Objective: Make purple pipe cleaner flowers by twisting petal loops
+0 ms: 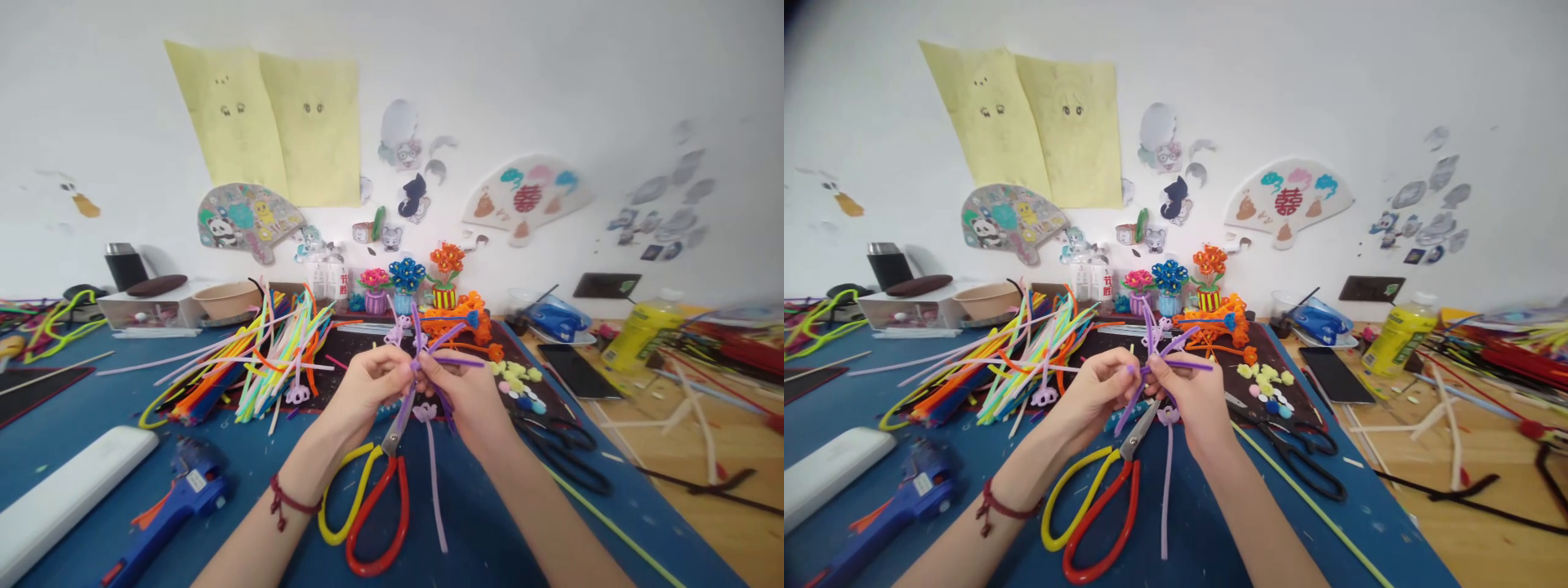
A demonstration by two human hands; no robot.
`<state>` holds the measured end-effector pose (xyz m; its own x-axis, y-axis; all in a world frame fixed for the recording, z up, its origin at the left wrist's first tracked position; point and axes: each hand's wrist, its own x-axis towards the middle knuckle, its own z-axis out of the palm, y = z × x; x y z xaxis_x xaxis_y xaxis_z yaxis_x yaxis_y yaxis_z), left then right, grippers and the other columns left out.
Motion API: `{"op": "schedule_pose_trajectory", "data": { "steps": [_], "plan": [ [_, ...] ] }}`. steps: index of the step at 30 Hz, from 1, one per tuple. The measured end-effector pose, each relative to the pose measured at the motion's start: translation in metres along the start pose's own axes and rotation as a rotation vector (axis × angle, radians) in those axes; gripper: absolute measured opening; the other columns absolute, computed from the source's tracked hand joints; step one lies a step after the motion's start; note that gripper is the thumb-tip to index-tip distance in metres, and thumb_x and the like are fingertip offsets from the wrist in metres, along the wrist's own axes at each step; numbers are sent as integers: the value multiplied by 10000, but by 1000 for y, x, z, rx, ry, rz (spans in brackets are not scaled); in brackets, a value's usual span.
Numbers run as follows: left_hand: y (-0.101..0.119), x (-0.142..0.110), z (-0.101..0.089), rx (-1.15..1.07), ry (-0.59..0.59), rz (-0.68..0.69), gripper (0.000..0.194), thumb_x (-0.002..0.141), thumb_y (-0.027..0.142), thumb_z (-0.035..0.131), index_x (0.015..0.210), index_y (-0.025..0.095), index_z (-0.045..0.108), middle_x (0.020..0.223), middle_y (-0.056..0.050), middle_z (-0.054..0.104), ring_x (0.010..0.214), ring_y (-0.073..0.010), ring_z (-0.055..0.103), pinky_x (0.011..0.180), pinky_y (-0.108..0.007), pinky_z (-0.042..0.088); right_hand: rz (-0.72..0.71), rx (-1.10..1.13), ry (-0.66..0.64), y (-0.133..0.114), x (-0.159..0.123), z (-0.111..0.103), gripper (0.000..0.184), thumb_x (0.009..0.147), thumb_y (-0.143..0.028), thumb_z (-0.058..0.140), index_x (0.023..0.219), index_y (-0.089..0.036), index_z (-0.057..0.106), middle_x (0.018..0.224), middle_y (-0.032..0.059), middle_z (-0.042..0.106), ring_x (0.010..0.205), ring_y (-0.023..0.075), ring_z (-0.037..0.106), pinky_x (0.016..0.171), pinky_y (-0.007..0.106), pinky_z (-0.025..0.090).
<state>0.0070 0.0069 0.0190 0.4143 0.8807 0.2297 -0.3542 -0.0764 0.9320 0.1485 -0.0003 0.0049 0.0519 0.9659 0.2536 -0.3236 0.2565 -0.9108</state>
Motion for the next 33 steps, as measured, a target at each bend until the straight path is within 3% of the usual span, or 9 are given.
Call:
{"op": "schedule_pose_trajectory", "data": {
  "steps": [3,7,12,18,23,27,33],
  "plan": [
    [7,-5,-3,153,-18,-25,272,713,323,774,674,135,583,650,0,584,579,-80,490,534,-195,346,-15,-42,25,0,0,1,276,662,-397,811,645,-147,697,533,20,649,489,139,570,477,258,437],
    [17,-8,-5,381,21,21,263,750,311,727,659,139,550,616,40,474,562,-71,408,513,-193,298,-9,-75,23,0,0,0,259,685,-395,798,668,-153,707,573,20,662,538,140,583,527,259,461],
    [18,-8,-7,516,68,103,227,800,310,650,692,149,533,659,36,485,586,-77,411,532,-191,311,99,-29,53,-1,0,-2,279,659,-417,811,684,-150,732,609,32,689,583,153,613,611,286,504],
    [15,-7,-6,472,141,111,226,776,301,675,697,148,529,641,41,490,564,-70,424,523,-182,330,194,-16,19,-2,0,-2,347,654,-463,800,608,-126,733,577,54,686,563,145,607,605,277,489],
    [17,-10,-4,399,54,35,213,746,301,713,714,134,585,682,2,572,598,-88,488,531,-190,366,176,-3,1,0,2,-5,325,637,-441,817,657,-123,755,606,67,703,577,149,618,623,283,502],
    [15,-10,-3,377,72,21,212,725,297,731,691,132,601,684,-9,592,621,-97,525,544,-190,394,158,-45,21,1,3,-7,326,619,-444,824,599,-131,737,568,58,692,544,154,623,593,286,511],
    [14,-8,-6,338,113,18,249,696,307,756,659,140,575,612,21,547,513,-61,453,442,-160,314,171,-77,-21,-3,0,-4,334,659,-448,796,639,-118,746,600,75,709,549,155,639,571,273,522]
  ]
}}
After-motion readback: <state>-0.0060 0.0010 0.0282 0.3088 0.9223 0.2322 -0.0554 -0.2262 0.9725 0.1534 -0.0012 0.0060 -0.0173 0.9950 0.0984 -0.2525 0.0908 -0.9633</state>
